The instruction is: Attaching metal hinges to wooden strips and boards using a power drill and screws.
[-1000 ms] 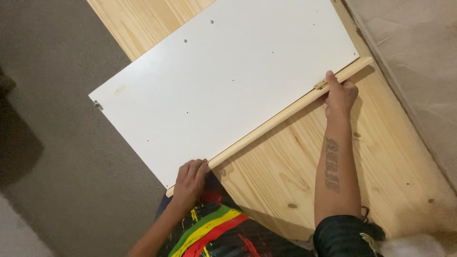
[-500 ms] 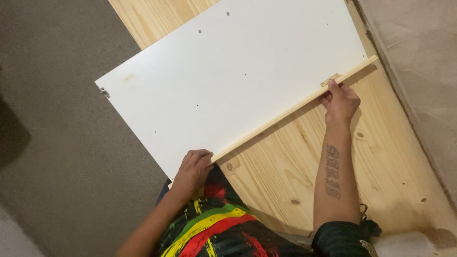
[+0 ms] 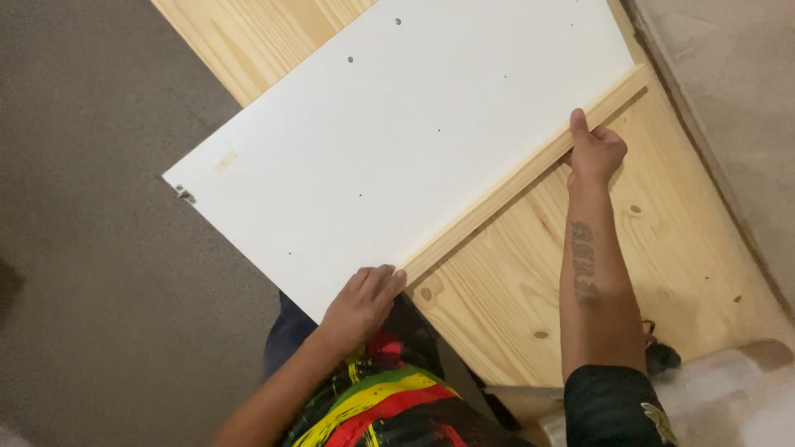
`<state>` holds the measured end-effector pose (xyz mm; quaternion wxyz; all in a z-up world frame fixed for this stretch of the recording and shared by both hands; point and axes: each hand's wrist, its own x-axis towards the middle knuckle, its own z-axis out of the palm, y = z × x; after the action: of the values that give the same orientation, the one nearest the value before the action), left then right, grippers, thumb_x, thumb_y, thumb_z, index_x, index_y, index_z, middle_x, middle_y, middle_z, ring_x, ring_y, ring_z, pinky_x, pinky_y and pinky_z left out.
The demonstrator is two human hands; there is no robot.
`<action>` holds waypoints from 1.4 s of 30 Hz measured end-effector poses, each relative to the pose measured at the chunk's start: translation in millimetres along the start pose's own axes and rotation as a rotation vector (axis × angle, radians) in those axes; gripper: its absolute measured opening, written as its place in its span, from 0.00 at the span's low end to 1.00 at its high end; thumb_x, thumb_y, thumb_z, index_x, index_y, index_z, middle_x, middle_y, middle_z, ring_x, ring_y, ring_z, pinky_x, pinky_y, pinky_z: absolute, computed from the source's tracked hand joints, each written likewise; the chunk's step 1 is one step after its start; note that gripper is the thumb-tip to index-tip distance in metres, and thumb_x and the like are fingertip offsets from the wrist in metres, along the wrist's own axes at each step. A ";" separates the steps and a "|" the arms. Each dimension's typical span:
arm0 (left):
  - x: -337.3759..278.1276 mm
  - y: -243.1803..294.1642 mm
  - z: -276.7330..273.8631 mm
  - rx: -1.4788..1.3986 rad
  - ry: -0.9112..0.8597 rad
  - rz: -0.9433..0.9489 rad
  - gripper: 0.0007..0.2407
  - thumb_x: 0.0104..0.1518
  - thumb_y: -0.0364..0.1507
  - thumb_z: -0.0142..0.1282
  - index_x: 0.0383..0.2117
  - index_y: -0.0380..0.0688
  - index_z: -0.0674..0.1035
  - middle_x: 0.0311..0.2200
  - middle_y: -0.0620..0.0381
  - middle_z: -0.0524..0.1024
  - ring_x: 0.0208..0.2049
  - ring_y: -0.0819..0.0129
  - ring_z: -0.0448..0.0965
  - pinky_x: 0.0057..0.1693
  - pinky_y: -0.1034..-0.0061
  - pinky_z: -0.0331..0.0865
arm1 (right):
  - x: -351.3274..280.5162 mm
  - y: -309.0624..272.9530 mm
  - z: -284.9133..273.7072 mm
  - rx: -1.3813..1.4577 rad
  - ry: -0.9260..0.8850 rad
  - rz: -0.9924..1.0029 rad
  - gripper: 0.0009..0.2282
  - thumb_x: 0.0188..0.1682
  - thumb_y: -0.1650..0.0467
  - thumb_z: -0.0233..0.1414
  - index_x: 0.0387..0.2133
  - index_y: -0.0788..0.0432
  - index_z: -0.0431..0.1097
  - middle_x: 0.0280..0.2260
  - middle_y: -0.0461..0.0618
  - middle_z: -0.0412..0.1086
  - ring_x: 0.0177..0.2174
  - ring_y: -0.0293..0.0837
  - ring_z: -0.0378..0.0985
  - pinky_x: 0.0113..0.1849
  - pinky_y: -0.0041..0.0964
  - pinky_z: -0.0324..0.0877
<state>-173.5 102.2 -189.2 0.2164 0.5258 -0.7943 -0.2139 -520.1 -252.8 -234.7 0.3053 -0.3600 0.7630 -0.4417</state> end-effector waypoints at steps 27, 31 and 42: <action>11.5 -27.4 8.0 0.181 0.001 0.355 0.22 0.55 0.23 0.54 0.55 0.19 0.70 0.48 0.32 0.71 0.52 0.39 0.71 0.50 0.55 0.67 | -320.7 19.7 2.6 0.110 -0.031 0.027 0.22 0.43 0.61 0.68 0.45 0.65 0.77 0.37 0.63 0.78 0.40 0.49 0.81 0.37 0.44 0.79; 18.7 -0.5 -28.3 -0.083 -0.266 -0.038 0.28 0.50 0.24 0.56 0.60 0.24 0.66 0.54 0.33 0.67 0.52 0.37 0.72 0.54 0.56 0.71 | -322.3 27.9 -2.9 0.155 -0.084 -0.073 0.16 0.49 0.61 0.63 0.41 0.62 0.80 0.37 0.61 0.79 0.41 0.54 0.83 0.39 0.46 0.78; 48.6 17.3 -71.9 -0.539 -0.308 -0.641 0.25 0.52 0.18 0.54 0.62 0.38 0.73 0.51 0.38 0.77 0.54 0.37 0.77 0.55 0.50 0.74 | -324.2 31.8 -24.6 0.219 -0.338 -0.437 0.14 0.53 0.65 0.57 0.50 0.55 0.76 0.32 0.56 0.77 0.33 0.59 0.80 0.29 0.46 0.76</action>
<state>-162.7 55.2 -115.0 0.1478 0.6322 -0.5301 -0.5453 -368.5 35.0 -204.8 0.3626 -0.5489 0.5537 -0.5105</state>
